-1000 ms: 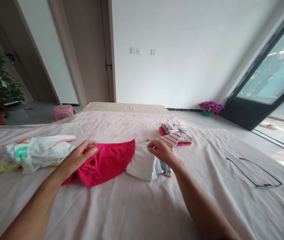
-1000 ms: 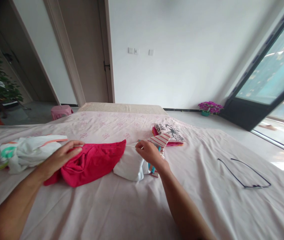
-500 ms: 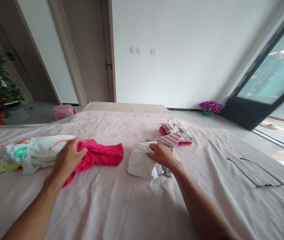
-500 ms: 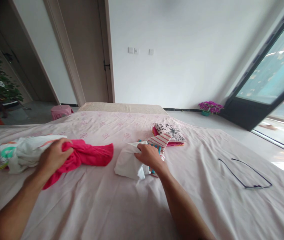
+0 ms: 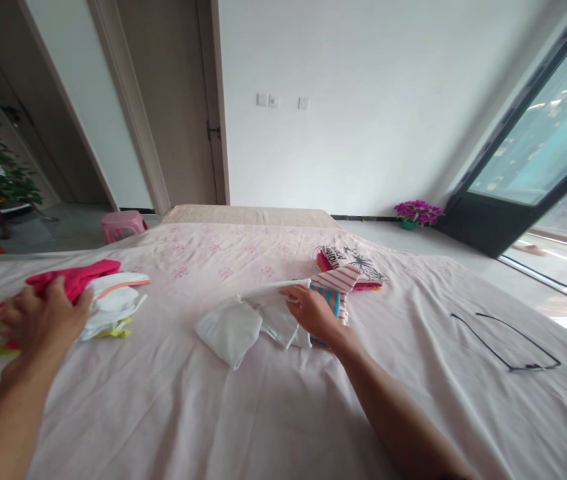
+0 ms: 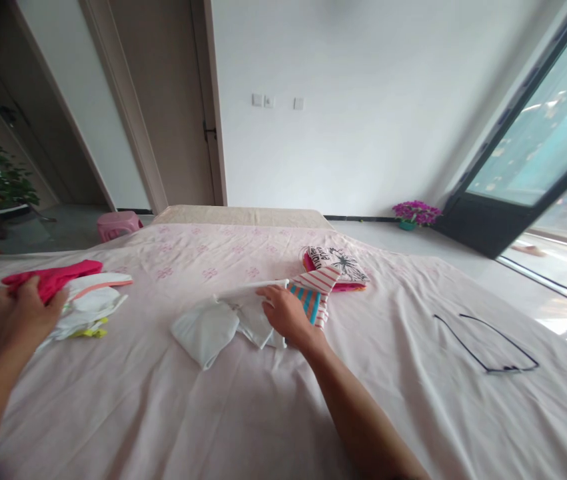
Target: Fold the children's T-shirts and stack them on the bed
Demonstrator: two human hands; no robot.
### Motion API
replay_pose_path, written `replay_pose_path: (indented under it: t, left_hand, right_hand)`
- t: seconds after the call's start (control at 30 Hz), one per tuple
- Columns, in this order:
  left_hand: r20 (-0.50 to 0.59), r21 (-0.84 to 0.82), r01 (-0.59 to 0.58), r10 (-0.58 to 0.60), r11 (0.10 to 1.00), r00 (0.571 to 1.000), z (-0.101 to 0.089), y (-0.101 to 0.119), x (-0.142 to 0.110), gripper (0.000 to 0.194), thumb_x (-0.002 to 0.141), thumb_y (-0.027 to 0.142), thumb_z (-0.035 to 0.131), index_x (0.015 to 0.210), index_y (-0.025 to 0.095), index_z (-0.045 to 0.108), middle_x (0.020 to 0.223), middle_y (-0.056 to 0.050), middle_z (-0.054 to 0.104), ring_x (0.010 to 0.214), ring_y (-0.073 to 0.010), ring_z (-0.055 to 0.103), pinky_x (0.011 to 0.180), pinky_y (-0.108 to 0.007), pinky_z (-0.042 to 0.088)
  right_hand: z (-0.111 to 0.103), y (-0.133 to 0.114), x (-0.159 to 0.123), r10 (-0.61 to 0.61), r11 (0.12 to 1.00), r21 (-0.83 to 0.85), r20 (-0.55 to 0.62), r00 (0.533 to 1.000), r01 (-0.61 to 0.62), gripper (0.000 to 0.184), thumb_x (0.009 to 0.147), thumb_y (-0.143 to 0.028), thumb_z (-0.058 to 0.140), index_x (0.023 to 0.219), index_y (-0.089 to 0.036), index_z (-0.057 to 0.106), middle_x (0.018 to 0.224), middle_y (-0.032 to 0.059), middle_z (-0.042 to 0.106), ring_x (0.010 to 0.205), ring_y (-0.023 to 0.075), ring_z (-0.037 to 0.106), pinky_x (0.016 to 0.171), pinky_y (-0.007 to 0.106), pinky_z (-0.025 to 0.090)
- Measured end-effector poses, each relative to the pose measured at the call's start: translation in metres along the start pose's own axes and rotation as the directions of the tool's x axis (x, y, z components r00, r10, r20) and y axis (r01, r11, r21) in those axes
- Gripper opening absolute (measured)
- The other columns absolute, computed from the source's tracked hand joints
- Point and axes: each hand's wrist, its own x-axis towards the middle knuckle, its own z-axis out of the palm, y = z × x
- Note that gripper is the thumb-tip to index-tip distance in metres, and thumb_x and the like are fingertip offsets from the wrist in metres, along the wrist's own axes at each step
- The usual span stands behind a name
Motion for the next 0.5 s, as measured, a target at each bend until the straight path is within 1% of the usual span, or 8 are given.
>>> replay_pose_path:
  t: [0.03,0.1,0.13,0.27,0.3,0.37,0.43,0.5]
  left_hand:
    - [-0.095,0.086,-0.067,0.075,0.994,0.993,0.003,0.012,-0.013,0.051,0.076,0.054,0.062,0.112,0.019,0.060,0.150,-0.015,0.038,0.141,-0.0576,0.012,0.103,-0.082,0.003]
    - [-0.080,0.112,-0.269,0.278,0.957,0.957,0.012,0.043,-0.041,0.043,0.083,0.051,0.057,0.112,0.021,0.062,0.142,-0.011,0.050,0.140,-0.0483,0.029,0.110,-0.074,0.016]
    - [0.046,0.019,-0.378,0.377,0.925,0.925,0.017,0.060,-0.056,0.037,0.086,0.048,0.055,0.109,0.020,0.063,0.129,-0.011,0.059,0.131,-0.0406,0.045,0.109,-0.065,0.031]
    - [0.434,-0.405,-0.409,0.566,0.818,0.701,0.035,0.127,-0.119,0.030,0.093,0.040,0.050,0.114,0.025,0.063,0.115,-0.006,0.067,0.103,-0.0200,0.065,0.090,-0.033,0.053]
    - [0.486,-0.430,-0.451,0.621,0.782,0.614,0.038,0.140,-0.134,0.032,0.090,0.040,0.056,0.118,0.027,0.062,0.119,-0.006,0.066,0.106,-0.0199,0.064,0.092,-0.032,0.051]
    - [0.554,-0.407,-0.517,0.654,0.753,0.515,0.041,0.159,-0.159,0.038,0.082,0.035,0.066,0.119,0.027,0.062,0.122,-0.005,0.065,0.108,-0.0212,0.063,0.092,-0.032,0.050]
    - [0.600,-0.351,-0.565,0.642,0.747,0.477,0.044,0.167,-0.175,0.023,0.081,0.025,0.064,0.104,0.025,0.065,0.110,-0.004,0.068,0.099,-0.0208,0.064,0.086,-0.032,0.050]
    - [0.618,-0.301,-0.564,0.608,0.769,0.499,0.047,0.165,-0.180,0.012,0.084,0.018,0.054,0.089,0.023,0.064,0.093,-0.003,0.068,0.088,-0.0191,0.065,0.079,-0.031,0.048]
  right_hand:
    - [0.001,0.005,0.001,0.021,0.994,-0.110,-0.032,0.999,-0.025,0.036,0.087,-0.013,0.054,0.119,-0.021,0.068,0.118,0.0088,0.067,0.107,0.0237,0.060,0.094,0.036,0.045]
    - [0.003,0.012,0.002,0.015,0.968,-0.249,-0.005,1.000,-0.015,0.040,0.084,-0.016,0.060,0.123,-0.022,0.066,0.122,0.0094,0.065,0.115,0.0261,0.056,0.099,0.038,0.042]
    - [0.003,0.014,0.001,-0.012,0.959,-0.282,0.051,0.999,0.026,0.043,0.082,-0.021,0.065,0.126,-0.023,0.065,0.124,0.0093,0.064,0.118,0.0272,0.053,0.101,0.039,0.041]
    - [0.007,0.017,-0.004,-0.147,0.927,-0.287,0.314,0.938,0.241,0.072,0.066,-0.034,0.083,0.134,-0.027,0.058,0.141,0.0081,0.054,0.128,0.0317,0.045,0.107,0.046,0.035]
    - [0.008,0.017,-0.005,-0.162,0.920,-0.287,0.338,0.927,0.265,0.071,0.066,-0.033,0.083,0.132,-0.027,0.059,0.141,0.0075,0.053,0.128,0.0315,0.046,0.106,0.045,0.035]
    - [0.009,0.018,-0.005,-0.164,0.918,-0.294,0.327,0.931,0.265,0.052,0.072,-0.025,0.078,0.122,-0.026,0.065,0.135,0.0065,0.059,0.121,0.0282,0.052,0.102,0.041,0.038]
    - [0.009,0.019,-0.003,-0.149,0.922,-0.304,0.292,0.945,0.239,0.026,0.081,-0.019,0.069,0.107,-0.024,0.069,0.120,0.0054,0.066,0.109,0.0238,0.059,0.095,0.036,0.041]
    - [0.007,0.020,-0.001,-0.139,0.921,-0.319,0.270,0.953,0.224,0.014,0.086,-0.016,0.061,0.095,-0.022,0.069,0.107,0.0052,0.069,0.100,0.0216,0.062,0.090,0.033,0.043]
